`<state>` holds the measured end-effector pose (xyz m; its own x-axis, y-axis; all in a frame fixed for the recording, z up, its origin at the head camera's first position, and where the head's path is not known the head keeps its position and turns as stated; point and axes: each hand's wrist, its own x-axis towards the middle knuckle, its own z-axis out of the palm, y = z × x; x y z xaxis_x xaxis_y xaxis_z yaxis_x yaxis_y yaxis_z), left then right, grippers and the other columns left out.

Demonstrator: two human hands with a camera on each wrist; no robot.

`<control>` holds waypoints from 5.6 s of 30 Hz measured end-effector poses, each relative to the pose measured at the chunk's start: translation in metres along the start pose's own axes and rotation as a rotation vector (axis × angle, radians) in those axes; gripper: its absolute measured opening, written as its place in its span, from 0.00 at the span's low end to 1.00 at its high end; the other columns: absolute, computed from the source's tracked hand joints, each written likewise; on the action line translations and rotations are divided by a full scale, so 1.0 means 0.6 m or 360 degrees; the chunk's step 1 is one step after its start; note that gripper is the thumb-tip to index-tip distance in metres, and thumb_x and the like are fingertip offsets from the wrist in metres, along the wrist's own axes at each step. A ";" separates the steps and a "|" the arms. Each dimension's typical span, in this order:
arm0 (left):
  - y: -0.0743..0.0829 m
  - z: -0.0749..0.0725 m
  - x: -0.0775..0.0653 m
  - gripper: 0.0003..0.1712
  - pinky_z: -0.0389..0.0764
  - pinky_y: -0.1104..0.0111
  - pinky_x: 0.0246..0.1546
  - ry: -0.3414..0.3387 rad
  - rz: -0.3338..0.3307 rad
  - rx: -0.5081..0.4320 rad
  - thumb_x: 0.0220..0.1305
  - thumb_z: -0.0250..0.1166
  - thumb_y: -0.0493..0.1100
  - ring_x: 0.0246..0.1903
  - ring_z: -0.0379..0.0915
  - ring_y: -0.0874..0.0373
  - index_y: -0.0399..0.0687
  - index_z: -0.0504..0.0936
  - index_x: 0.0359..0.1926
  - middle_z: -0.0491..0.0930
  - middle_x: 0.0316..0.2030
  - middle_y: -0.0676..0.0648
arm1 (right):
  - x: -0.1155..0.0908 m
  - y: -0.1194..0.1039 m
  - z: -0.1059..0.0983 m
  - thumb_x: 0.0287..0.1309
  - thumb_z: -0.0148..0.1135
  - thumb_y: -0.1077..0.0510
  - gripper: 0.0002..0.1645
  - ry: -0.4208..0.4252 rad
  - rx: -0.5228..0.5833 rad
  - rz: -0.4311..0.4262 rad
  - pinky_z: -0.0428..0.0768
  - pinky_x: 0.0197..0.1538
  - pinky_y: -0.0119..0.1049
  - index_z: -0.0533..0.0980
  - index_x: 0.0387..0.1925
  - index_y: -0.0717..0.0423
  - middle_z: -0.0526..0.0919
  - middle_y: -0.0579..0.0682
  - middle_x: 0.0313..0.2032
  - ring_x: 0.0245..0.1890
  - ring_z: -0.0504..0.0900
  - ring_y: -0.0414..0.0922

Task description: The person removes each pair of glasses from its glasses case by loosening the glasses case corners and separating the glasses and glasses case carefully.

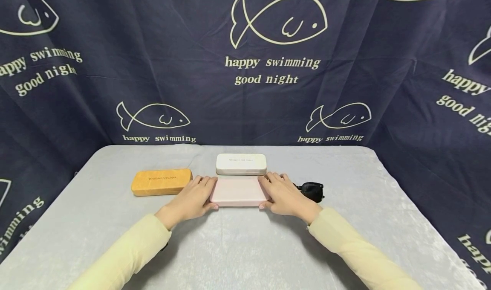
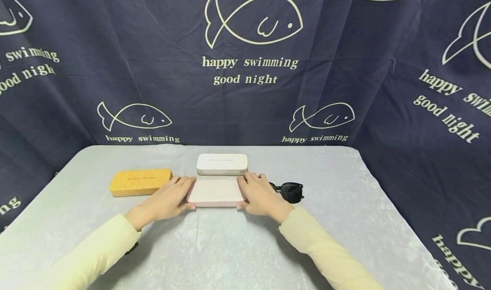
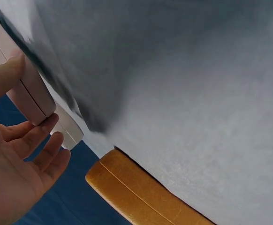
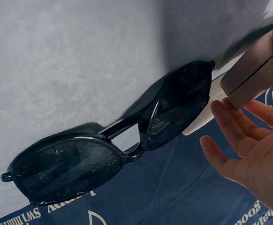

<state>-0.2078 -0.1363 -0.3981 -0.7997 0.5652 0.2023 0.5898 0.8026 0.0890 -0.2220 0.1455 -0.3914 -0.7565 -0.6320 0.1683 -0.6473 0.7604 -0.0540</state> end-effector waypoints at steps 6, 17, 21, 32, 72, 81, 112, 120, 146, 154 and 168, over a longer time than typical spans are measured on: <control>0.007 0.004 -0.012 0.43 0.69 0.56 0.53 0.0035 0.0055 0.0031 0.48 0.69 0.56 0.46 0.69 0.47 0.34 0.66 0.57 0.75 0.46 0.41 | -0.013 -0.007 0.002 0.42 0.67 0.40 0.42 0.0015 -0.0045 -0.0050 0.67 0.49 0.47 0.68 0.55 0.59 0.73 0.51 0.44 0.43 0.71 0.47; 0.018 0.007 -0.026 0.43 0.70 0.58 0.51 0.0021 0.0103 0.0063 0.48 0.68 0.58 0.46 0.68 0.48 0.34 0.66 0.57 0.75 0.46 0.41 | -0.034 -0.015 0.005 0.42 0.67 0.38 0.42 0.0059 -0.0063 -0.0107 0.67 0.50 0.47 0.69 0.55 0.59 0.74 0.51 0.43 0.43 0.72 0.47; 0.021 0.008 -0.029 0.42 0.70 0.58 0.50 0.0029 0.0121 0.0064 0.48 0.68 0.57 0.45 0.68 0.49 0.34 0.67 0.56 0.75 0.46 0.42 | -0.039 -0.017 0.007 0.43 0.66 0.37 0.43 0.0054 -0.0078 -0.0107 0.68 0.50 0.47 0.68 0.55 0.58 0.74 0.51 0.44 0.44 0.73 0.47; 0.021 0.010 -0.033 0.42 0.70 0.58 0.50 0.0046 0.0122 0.0047 0.48 0.68 0.57 0.45 0.69 0.49 0.34 0.67 0.56 0.75 0.46 0.41 | -0.044 -0.017 0.009 0.42 0.66 0.37 0.43 0.0087 -0.0096 -0.0130 0.68 0.51 0.48 0.69 0.54 0.59 0.74 0.52 0.44 0.44 0.73 0.48; 0.011 0.020 -0.039 0.42 0.69 0.57 0.52 0.0022 0.0122 -0.0113 0.52 0.66 0.57 0.47 0.68 0.50 0.32 0.63 0.58 0.74 0.48 0.41 | -0.045 -0.013 0.009 0.43 0.68 0.42 0.37 0.0162 0.0070 -0.0310 0.71 0.53 0.45 0.72 0.52 0.59 0.76 0.54 0.48 0.49 0.74 0.49; 0.010 0.019 -0.037 0.42 0.70 0.58 0.51 0.0034 0.0149 -0.0116 0.52 0.66 0.56 0.45 0.68 0.51 0.32 0.63 0.58 0.74 0.46 0.41 | -0.036 -0.004 0.009 0.38 0.70 0.39 0.37 0.0152 0.0081 -0.0305 0.71 0.50 0.43 0.75 0.49 0.57 0.78 0.50 0.44 0.45 0.75 0.47; 0.009 0.024 -0.031 0.46 0.69 0.58 0.52 0.0055 0.0106 -0.0090 0.46 0.68 0.59 0.45 0.69 0.50 0.33 0.64 0.58 0.74 0.45 0.41 | -0.014 0.018 -0.018 0.44 0.67 0.45 0.27 -0.0040 0.0312 -0.0294 0.70 0.45 0.36 0.77 0.46 0.53 0.79 0.43 0.40 0.41 0.74 0.39; 0.010 0.021 -0.032 0.48 0.68 0.58 0.52 0.0094 0.0107 -0.0083 0.43 0.70 0.59 0.44 0.69 0.50 0.34 0.65 0.58 0.75 0.45 0.42 | -0.005 0.027 -0.021 0.47 0.64 0.49 0.25 -0.0080 0.0434 -0.0402 0.72 0.44 0.37 0.78 0.46 0.59 0.80 0.46 0.37 0.36 0.75 0.38; 0.013 0.020 -0.030 0.50 0.68 0.57 0.53 0.0035 -0.0104 -0.0196 0.40 0.73 0.57 0.50 0.67 0.50 0.35 0.64 0.59 0.74 0.53 0.41 | 0.016 0.040 -0.037 0.51 0.63 0.52 0.23 -0.0327 0.0649 -0.0359 0.76 0.45 0.35 0.78 0.48 0.59 0.82 0.47 0.40 0.38 0.78 0.37; 0.015 0.021 -0.029 0.50 0.67 0.58 0.53 0.0022 -0.0145 -0.0205 0.39 0.73 0.57 0.51 0.66 0.50 0.35 0.64 0.59 0.74 0.54 0.41 | 0.020 0.044 -0.039 0.54 0.61 0.54 0.23 -0.0335 0.0712 -0.0427 0.77 0.47 0.39 0.77 0.49 0.64 0.82 0.53 0.42 0.42 0.80 0.43; 0.018 0.022 -0.029 0.51 0.69 0.58 0.51 0.0059 -0.0182 -0.0255 0.37 0.75 0.56 0.49 0.67 0.50 0.35 0.64 0.58 0.76 0.51 0.41 | 0.026 0.050 -0.041 0.57 0.58 0.54 0.23 -0.0382 0.0734 -0.0402 0.74 0.54 0.44 0.75 0.51 0.65 0.81 0.55 0.47 0.49 0.79 0.48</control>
<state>-0.1889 -0.1352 -0.4134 -0.8597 0.4621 0.2175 0.5078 0.8190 0.2672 -0.2509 0.1625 -0.3664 -0.5382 -0.8428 0.0065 -0.7438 0.4713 -0.4739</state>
